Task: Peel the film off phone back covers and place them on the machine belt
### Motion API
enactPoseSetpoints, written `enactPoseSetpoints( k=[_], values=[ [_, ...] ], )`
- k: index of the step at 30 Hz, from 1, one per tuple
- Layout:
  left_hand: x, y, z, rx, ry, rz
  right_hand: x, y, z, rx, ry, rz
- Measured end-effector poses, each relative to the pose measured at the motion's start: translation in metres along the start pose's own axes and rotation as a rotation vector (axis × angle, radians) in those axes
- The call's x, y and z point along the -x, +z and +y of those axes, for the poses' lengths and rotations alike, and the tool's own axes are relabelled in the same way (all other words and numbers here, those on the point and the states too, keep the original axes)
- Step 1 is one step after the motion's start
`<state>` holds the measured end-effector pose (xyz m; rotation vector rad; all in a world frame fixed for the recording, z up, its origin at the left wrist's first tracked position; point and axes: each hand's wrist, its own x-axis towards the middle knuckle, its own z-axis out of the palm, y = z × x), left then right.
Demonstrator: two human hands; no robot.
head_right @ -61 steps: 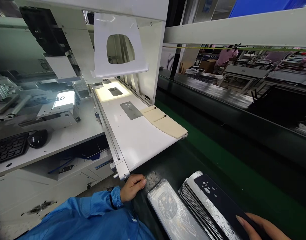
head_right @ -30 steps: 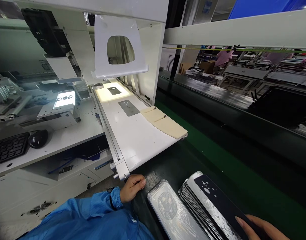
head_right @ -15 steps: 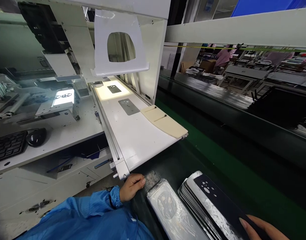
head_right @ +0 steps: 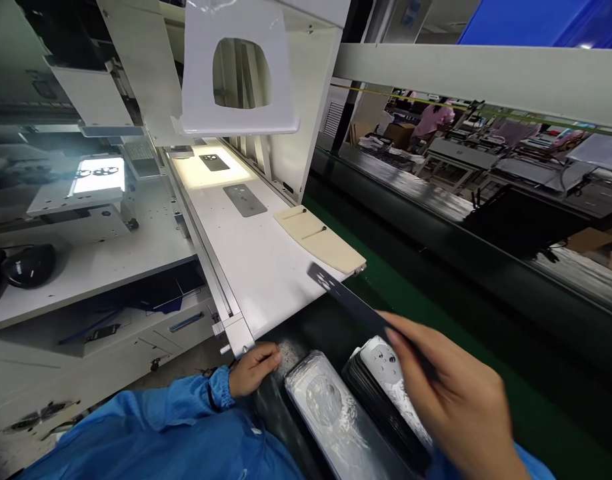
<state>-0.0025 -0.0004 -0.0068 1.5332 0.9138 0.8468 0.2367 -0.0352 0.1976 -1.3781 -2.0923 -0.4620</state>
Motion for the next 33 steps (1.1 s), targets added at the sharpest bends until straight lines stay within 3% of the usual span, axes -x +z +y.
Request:
enactPoseSetpoints(
  k=[2, 5, 10, 19, 33],
  values=[
    [0.000, 0.000, 0.000, 0.007, 0.010, 0.002, -0.033, 0.023, -0.013, -0.099, -0.074, -0.002],
    [0.000, 0.000, 0.000, 0.011, 0.029, 0.003, -0.061, 0.064, -0.026, -0.051, -0.277, 0.015],
    [0.001, -0.001, 0.001, 0.008, 0.051, 0.000, -0.066, 0.108, -0.045, 0.026, -0.372, -0.130],
    [0.001, 0.001, -0.009, -0.015, 0.034, 0.038, -0.044, 0.110, -0.066, -0.032, -0.309, -0.301],
    [0.001, -0.001, -0.003, -0.037, -0.001, 0.009, -0.079, 0.117, -0.078, 0.007, -0.063, -0.608]
  ],
)
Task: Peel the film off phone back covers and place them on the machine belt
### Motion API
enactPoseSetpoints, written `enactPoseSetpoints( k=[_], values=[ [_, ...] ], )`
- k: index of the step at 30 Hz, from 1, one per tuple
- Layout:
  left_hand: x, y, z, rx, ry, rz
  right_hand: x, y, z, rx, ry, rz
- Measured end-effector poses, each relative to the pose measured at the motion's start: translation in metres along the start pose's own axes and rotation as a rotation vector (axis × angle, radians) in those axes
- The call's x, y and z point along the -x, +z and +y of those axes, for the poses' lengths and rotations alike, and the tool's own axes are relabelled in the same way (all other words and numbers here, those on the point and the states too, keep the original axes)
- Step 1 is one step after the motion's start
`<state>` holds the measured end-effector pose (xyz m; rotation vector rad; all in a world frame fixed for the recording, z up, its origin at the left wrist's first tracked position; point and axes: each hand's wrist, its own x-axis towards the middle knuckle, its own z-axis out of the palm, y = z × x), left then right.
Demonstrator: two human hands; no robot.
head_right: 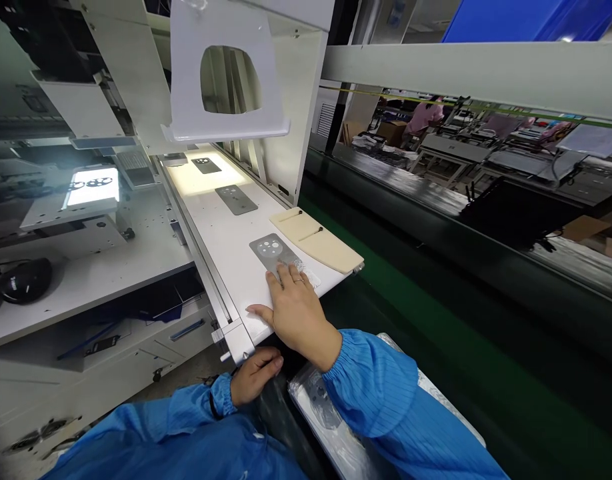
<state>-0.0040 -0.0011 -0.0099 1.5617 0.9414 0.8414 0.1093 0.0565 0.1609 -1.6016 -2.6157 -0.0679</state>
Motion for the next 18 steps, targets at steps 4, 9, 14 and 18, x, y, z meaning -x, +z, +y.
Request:
enactPoseSetpoints(
  k=[4, 9, 14, 18],
  values=[
    [0.000, 0.000, 0.002, 0.027, 0.004, -0.013, -0.003, 0.000, 0.000, -0.023, 0.010, -0.008],
    [-0.001, 0.000, 0.001, 0.014, 0.027, -0.006, -0.007, 0.000, 0.002, -0.035, 0.022, -0.012],
    [-0.001, 0.000, -0.001, 0.000, 0.029, 0.002, -0.013, -0.001, 0.004, -0.047, 0.041, -0.013],
    [-0.001, 0.000, 0.002, 0.018, 0.033, -0.014, -0.013, -0.001, 0.005, -0.056, 0.035, 0.001]
  ],
)
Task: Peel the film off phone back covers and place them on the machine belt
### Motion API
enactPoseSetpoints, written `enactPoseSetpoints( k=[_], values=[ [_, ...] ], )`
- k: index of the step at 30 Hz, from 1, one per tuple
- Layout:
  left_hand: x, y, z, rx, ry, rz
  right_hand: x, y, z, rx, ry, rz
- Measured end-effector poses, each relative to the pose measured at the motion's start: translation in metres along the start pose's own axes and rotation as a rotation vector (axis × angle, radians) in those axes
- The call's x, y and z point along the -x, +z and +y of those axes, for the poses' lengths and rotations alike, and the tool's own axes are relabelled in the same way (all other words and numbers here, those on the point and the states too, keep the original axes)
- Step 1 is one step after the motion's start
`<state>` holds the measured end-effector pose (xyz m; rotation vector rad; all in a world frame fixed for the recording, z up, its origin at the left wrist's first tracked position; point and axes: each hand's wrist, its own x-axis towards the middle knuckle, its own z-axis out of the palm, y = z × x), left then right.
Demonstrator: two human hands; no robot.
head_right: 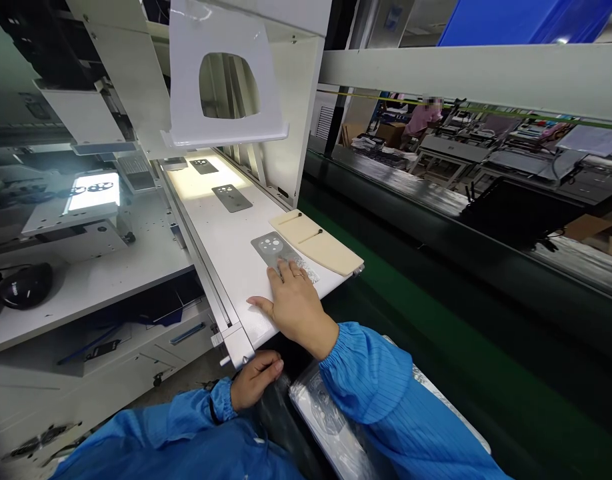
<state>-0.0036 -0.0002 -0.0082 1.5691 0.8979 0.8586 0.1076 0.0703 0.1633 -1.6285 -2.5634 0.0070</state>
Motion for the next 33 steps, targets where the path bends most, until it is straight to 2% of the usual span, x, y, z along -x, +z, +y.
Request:
enactPoseSetpoints(
  k=[10, 17, 25, 33],
  values=[
    [0.000, 0.001, 0.001, -0.009, -0.007, 0.018, 0.000, 0.002, 0.002, -0.009, -0.014, 0.042],
    [0.001, 0.001, -0.001, 0.005, -0.012, 0.023, -0.001, -0.001, 0.000, -0.012, 0.006, -0.012],
    [0.000, 0.002, -0.002, -0.010, -0.018, 0.021, 0.011, 0.001, 0.005, -0.004, -0.057, 0.044],
    [0.001, 0.003, -0.005, 0.001, -0.020, 0.044, 0.008, 0.004, 0.005, -0.010, -0.045, 0.054]
  ],
)
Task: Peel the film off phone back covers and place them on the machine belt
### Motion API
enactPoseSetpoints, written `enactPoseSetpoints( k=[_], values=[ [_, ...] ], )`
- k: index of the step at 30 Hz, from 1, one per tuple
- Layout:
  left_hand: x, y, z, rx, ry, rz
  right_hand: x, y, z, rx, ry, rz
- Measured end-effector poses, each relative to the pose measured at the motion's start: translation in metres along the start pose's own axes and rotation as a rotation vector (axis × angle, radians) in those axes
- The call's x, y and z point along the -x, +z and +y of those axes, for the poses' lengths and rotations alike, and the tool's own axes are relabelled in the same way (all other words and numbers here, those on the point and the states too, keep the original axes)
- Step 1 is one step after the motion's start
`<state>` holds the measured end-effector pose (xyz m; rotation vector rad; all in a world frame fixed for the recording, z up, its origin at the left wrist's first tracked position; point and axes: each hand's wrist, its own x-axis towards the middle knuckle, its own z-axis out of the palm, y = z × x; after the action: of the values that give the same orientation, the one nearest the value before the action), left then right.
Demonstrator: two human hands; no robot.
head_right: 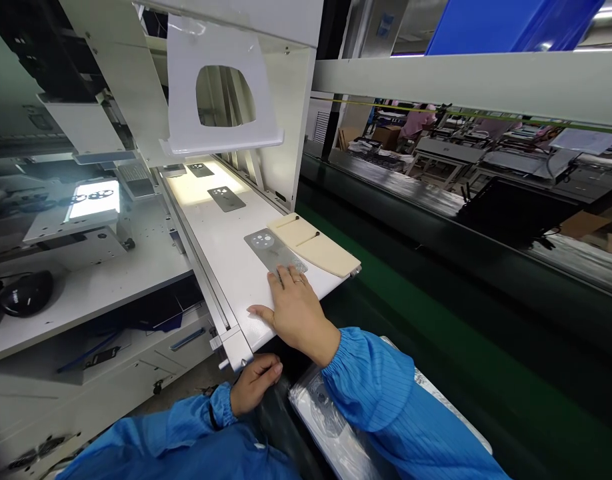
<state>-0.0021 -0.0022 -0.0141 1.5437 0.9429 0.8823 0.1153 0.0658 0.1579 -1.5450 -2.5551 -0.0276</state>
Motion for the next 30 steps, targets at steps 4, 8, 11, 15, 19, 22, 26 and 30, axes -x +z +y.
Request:
enactPoseSetpoints(
  k=[4, 8, 11, 15, 19, 22, 26, 30],
  values=[
    [0.000, 0.000, 0.000, 0.006, -0.013, 0.005, 0.000, -0.001, -0.001, 0.010, -0.004, 0.009],
    [0.000, 0.000, 0.001, 0.000, -0.016, 0.007, 0.006, -0.007, 0.000, 0.037, -0.019, 0.025],
    [0.000, 0.000, 0.004, 0.006, -0.010, 0.012, 0.021, -0.014, 0.006, 0.073, -0.064, 0.117],
    [-0.001, -0.002, 0.008, 0.016, 0.004, -0.008, 0.062, -0.026, 0.030, 0.061, -0.104, 0.263],
    [-0.001, -0.003, 0.008, 0.014, 0.026, -0.015, 0.125, -0.025, 0.070, -0.042, 0.127, 0.228],
    [-0.001, -0.002, 0.009, -0.002, 0.026, -0.010, 0.175, -0.011, 0.098, -0.085, 0.340, 0.206],
    [-0.003, -0.002, 0.013, -0.027, 0.029, -0.001, 0.222, 0.017, 0.115, -0.086, 0.359, 0.261],
    [-0.005, -0.002, 0.016, -0.056, 0.045, 0.003, 0.240, 0.039, 0.115, 0.003, 0.233, 0.261]
  ],
)
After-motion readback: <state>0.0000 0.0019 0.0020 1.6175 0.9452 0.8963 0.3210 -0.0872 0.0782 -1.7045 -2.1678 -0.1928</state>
